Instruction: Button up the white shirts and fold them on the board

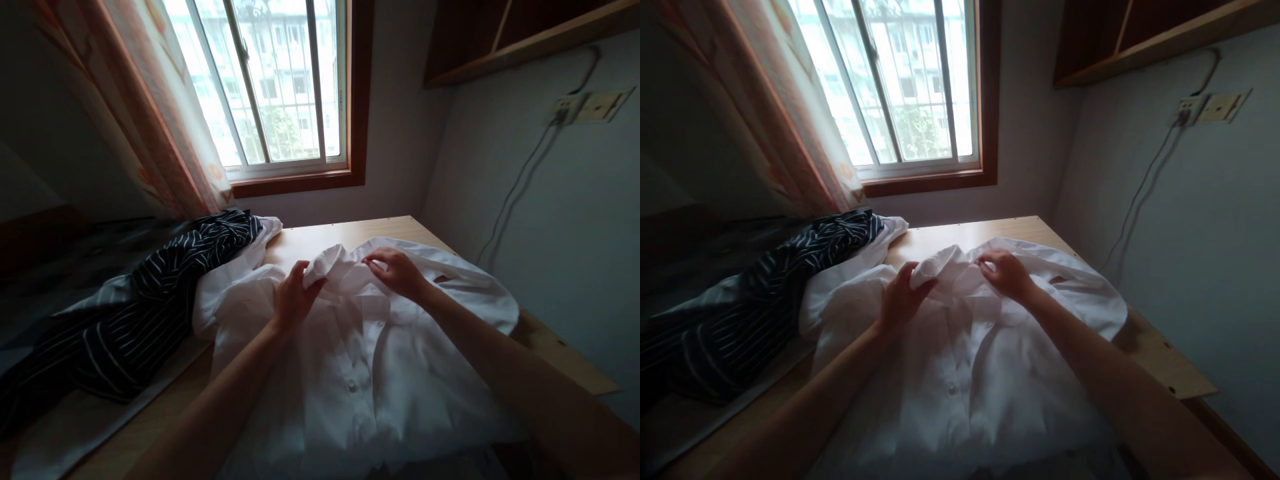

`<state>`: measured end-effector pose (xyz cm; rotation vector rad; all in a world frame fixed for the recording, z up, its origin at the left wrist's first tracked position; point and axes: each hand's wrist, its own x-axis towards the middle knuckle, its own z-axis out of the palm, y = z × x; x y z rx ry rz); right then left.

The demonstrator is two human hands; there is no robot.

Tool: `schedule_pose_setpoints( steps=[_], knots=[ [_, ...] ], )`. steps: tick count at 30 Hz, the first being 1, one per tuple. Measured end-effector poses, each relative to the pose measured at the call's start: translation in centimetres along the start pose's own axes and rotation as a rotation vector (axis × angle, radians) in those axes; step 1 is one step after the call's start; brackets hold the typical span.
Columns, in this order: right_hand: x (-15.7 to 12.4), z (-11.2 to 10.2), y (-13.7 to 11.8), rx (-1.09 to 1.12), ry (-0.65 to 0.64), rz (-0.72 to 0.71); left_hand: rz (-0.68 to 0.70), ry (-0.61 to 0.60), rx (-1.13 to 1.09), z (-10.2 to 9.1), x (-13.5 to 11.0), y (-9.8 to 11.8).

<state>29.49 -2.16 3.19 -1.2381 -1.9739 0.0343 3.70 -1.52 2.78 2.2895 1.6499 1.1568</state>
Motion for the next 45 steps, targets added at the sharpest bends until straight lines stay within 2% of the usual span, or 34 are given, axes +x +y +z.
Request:
schedule_pose_setpoints(
  steps=[3,6,9,12,15,18,21,23,25,27,31,33,36,37,38,40,41,43,45],
  knots=[
    [1.9,-0.5,3.4,-0.179,-0.046,0.064,0.009,0.016,0.013,-0.2,0.0,0.0],
    [2.9,0.1,6.1,-0.372,-0.114,0.184,0.042,0.039,0.012,-0.4,-0.1,0.0],
    [3.3,0.6,7.9,-0.514,-0.119,0.340,0.071,0.071,0.010,-0.9,-0.1,-0.2],
    [3.2,0.2,9.1,-0.535,-0.130,0.502,0.074,0.125,-0.009,-1.4,0.2,-0.4],
    [2.6,-1.1,10.3,-0.368,-0.090,0.566,0.046,0.177,-0.045,-1.7,0.7,-0.9],
    [1.9,-3.1,11.0,-0.032,0.068,0.580,0.014,0.186,-0.070,-2.0,1.2,-1.6],
    [1.3,-5.6,11.2,0.298,0.203,0.666,-0.002,0.185,-0.075,-2.1,1.5,-2.0],
    [1.0,-7.4,11.1,0.422,0.221,0.696,0.000,0.185,-0.076,-2.2,1.7,-2.0],
    [0.5,-9.2,10.8,0.445,0.198,0.684,-0.002,0.186,-0.085,-2.4,1.7,-1.8],
    [-0.1,-10.9,10.6,0.363,0.165,0.655,-0.012,0.191,-0.104,-2.5,1.7,-1.5],
    [-1.6,-13.2,10.8,-0.029,0.047,0.619,-0.002,0.198,-0.169,-2.2,1.2,-0.5],
    [-2.1,-13.4,11.1,-0.190,-0.141,0.671,0.031,0.174,-0.177,-1.7,0.7,-0.2],
    [-2.2,-12.7,11.0,-0.324,-0.505,0.760,0.117,0.104,-0.154,-0.9,0.0,-0.1],
    [-1.9,-12.2,10.5,-0.362,-0.549,0.740,0.144,0.084,-0.149,-0.7,-0.2,-0.1],
    [-1.6,-11.6,9.9,-0.396,-0.531,0.685,0.163,0.069,-0.143,-0.6,-0.4,-0.2],
    [-0.7,-10.2,7.9,-0.422,-0.355,0.464,0.178,0.062,-0.130,-0.5,-0.5,-0.4],
    [-0.2,-9.4,6.6,-0.382,-0.273,0.327,0.183,0.066,-0.123,-0.4,-0.5,-0.4],
    [0.6,-7.8,3.9,-0.207,-0.202,0.078,0.198,0.080,-0.115,-0.4,-0.5,-0.5],
    [1.1,-6.3,1.6,-0.083,-0.159,-0.049,0.221,0.100,-0.117,-0.4,-0.5,-0.5]
  ],
)
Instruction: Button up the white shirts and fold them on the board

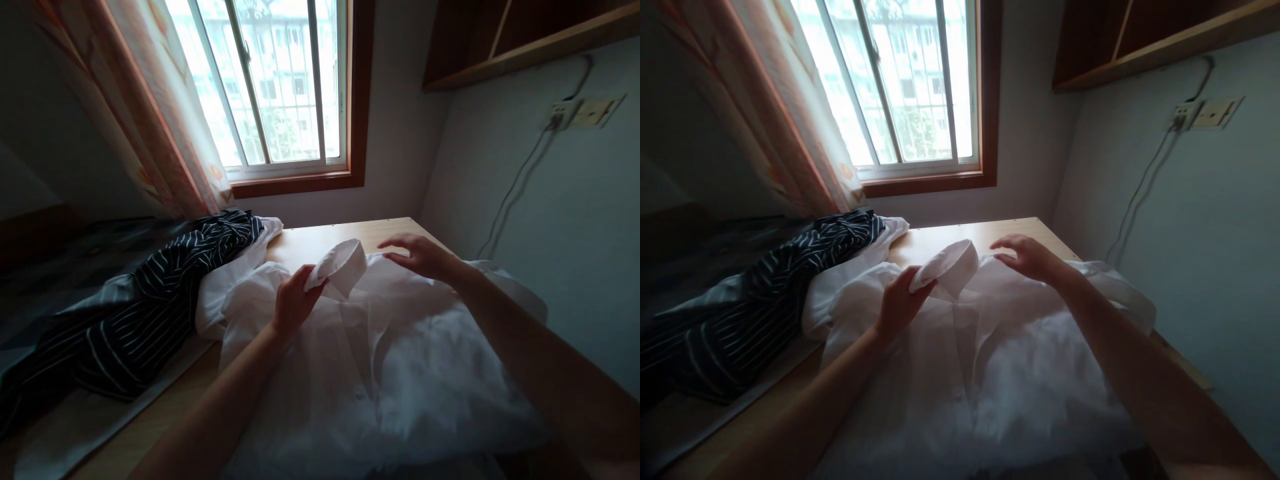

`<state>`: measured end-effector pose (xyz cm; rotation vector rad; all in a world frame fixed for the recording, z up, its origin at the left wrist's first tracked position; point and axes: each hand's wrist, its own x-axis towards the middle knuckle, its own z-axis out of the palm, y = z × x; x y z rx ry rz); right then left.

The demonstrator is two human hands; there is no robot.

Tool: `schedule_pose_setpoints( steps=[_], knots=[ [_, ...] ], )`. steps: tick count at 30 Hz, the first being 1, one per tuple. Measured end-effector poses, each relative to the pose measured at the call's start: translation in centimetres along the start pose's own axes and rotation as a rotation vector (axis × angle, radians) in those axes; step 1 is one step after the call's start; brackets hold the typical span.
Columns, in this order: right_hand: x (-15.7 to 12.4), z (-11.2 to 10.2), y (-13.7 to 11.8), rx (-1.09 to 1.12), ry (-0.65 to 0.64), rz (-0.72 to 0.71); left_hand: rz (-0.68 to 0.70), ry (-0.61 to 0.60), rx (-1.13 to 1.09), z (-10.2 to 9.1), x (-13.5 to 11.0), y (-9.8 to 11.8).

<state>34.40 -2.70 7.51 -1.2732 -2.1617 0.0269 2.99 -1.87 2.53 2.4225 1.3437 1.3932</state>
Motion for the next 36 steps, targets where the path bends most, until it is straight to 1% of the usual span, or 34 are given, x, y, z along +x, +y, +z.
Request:
schedule_pose_setpoints(
  steps=[2,4,8,12,16,21,26,32,36],
  knots=[
    [0.6,1.2,-1.5,0.039,0.015,-0.052,0.020,0.015,-0.003,0.1,0.0,0.0],
    [0.9,2.2,-2.0,0.053,0.007,-0.045,0.031,0.024,-0.003,0.1,-0.1,0.0],
    [0.9,3.4,-1.3,0.128,-0.028,0.004,0.029,0.026,0.010,0.2,-0.1,-0.1],
    [0.4,4.2,-0.3,0.223,-0.012,0.013,0.005,0.019,0.026,0.3,0.0,-0.3],
    [-0.1,4.8,0.3,0.269,-0.004,0.052,-0.010,-0.003,0.017,0.4,0.1,-0.6],
    [-0.4,5.0,0.5,0.233,0.033,0.021,-0.025,-0.020,0.010,0.4,0.1,-0.7],
    [-0.8,4.4,0.2,0.160,0.083,-0.051,-0.062,-0.010,0.012,0.3,0.3,-0.7],
    [-1.1,4.0,-0.1,0.029,0.221,-0.102,-0.113,-0.015,0.010,0.3,0.6,-0.7],
    [-1.0,4.2,-0.6,0.049,0.343,-0.070,-0.148,-0.005,-0.026,0.3,0.5,-0.4]
  ],
)
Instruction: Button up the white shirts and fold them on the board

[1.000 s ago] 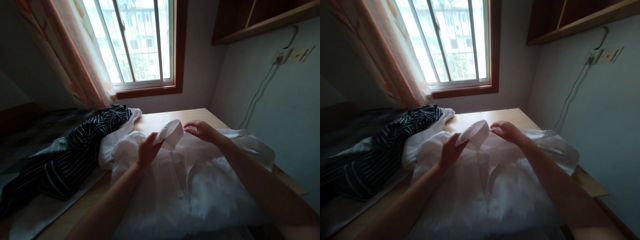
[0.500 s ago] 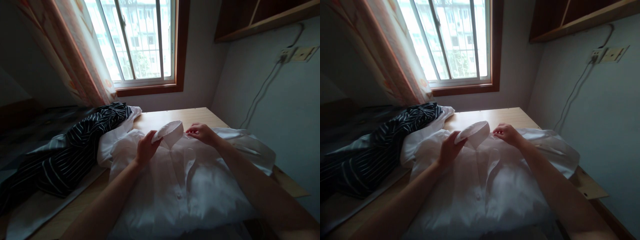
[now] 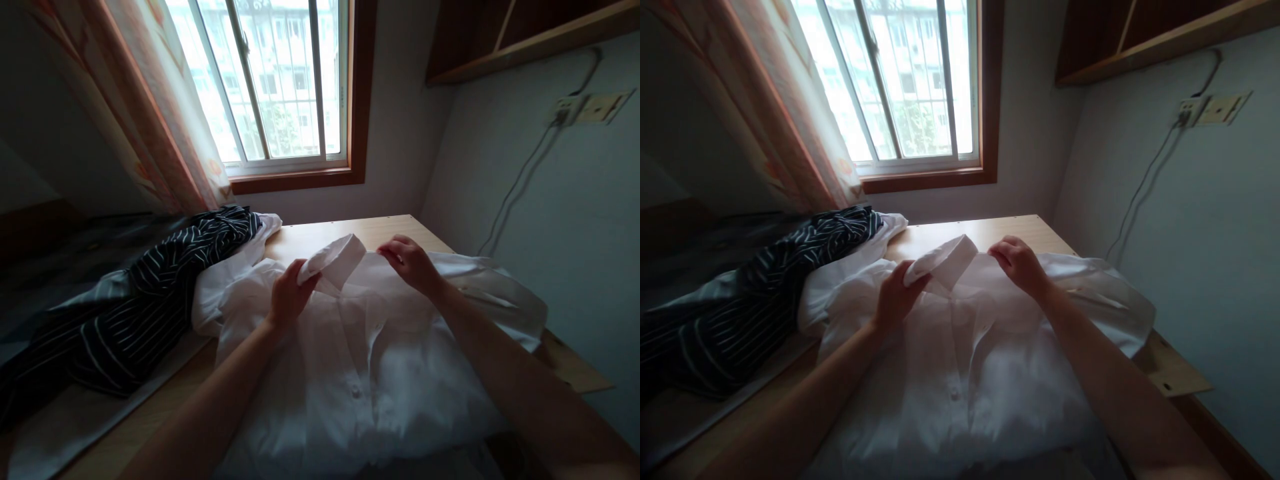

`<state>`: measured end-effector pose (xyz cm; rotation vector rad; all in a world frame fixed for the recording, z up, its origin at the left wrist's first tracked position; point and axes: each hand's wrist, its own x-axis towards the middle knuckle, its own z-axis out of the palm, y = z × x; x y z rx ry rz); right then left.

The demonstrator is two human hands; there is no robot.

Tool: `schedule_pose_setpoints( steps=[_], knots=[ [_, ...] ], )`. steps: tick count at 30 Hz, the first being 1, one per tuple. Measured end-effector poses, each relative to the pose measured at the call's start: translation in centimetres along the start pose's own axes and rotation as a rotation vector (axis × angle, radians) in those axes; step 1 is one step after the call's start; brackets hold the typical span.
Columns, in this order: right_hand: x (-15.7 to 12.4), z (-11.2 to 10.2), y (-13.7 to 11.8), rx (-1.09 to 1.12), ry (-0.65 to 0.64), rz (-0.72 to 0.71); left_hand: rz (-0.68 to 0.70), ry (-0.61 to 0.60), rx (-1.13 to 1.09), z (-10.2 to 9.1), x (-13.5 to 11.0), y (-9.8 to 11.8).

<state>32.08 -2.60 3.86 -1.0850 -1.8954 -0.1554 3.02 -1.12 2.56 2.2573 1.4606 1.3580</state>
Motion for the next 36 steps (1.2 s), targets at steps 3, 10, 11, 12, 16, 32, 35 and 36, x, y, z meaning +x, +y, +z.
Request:
schedule_pose_setpoints(
  steps=[3,10,11,12,16,32,35,36],
  knots=[
    [0.1,0.5,-0.7,0.116,0.110,0.086,-0.033,0.025,-0.060,0.1,0.0,0.1],
    [-0.4,1.6,-0.6,0.724,0.022,0.534,-0.095,0.053,-0.162,0.1,0.2,0.2],
    [-0.4,1.5,-0.5,0.755,-0.011,0.559,-0.093,0.044,-0.164,0.1,0.1,0.2],
    [-0.4,1.4,-0.4,0.760,-0.035,0.572,-0.087,0.032,-0.163,0.1,0.1,0.2],
    [-0.2,0.7,-0.8,0.623,-0.100,0.548,-0.050,-0.001,-0.141,0.2,-0.1,0.3],
    [-0.4,2.1,-2.1,0.473,-0.009,0.486,0.058,-0.136,-0.097,-0.3,0.2,0.3],
    [-0.4,1.5,-1.6,0.500,-0.017,0.482,0.108,-0.234,-0.148,-0.9,0.8,-0.6],
    [-0.3,1.3,-1.5,0.508,-0.022,0.475,0.120,-0.276,-0.169,-1.1,0.9,-1.0]
  ],
)
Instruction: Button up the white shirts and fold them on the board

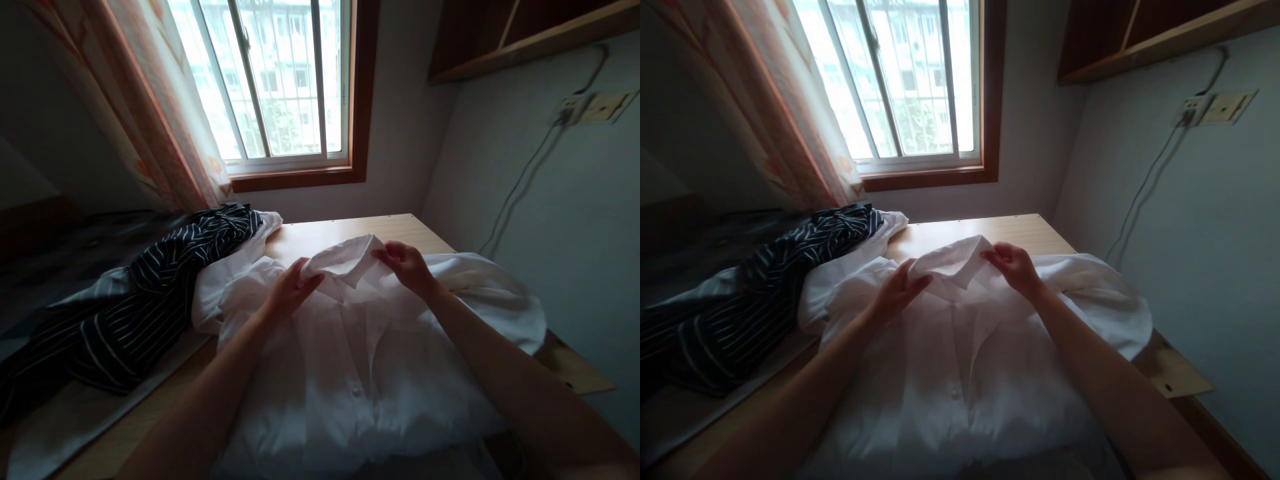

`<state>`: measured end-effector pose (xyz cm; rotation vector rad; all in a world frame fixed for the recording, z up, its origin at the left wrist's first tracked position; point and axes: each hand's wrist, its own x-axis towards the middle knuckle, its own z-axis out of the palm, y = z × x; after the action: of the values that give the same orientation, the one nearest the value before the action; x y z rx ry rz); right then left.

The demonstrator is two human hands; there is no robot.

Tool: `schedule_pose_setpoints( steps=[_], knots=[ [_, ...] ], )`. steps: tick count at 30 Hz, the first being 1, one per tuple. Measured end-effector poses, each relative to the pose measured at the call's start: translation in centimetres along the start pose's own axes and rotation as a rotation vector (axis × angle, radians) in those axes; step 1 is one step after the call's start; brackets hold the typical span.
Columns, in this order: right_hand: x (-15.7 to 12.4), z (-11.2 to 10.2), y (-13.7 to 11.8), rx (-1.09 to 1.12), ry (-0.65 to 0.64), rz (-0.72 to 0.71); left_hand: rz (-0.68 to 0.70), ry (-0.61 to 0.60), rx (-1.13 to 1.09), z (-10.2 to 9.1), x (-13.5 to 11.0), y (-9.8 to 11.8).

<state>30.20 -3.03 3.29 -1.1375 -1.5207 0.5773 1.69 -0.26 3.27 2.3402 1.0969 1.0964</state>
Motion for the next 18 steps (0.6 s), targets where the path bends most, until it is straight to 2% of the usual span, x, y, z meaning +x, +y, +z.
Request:
schedule_pose_setpoints(
  steps=[3,7,14,16,18],
  knots=[
    [0.2,-0.7,0.1,0.000,-0.020,-0.016,0.017,-0.075,-0.029,-0.7,0.2,-0.9],
    [0.2,-1.4,-0.1,-0.042,-0.057,-0.027,0.026,0.037,0.071,-1.2,0.4,-0.9],
    [1.4,-2.7,-2.2,-0.056,-0.126,-0.033,0.134,0.253,0.287,-3.1,1.4,2.4],
    [2.1,-3.4,-3.1,-0.025,-0.154,-0.045,0.173,0.277,0.318,-4.1,2.0,3.6],
    [3.0,-4.3,-4.1,0.022,-0.175,-0.037,0.185,0.240,0.316,-5.4,2.9,4.7]
  ],
)
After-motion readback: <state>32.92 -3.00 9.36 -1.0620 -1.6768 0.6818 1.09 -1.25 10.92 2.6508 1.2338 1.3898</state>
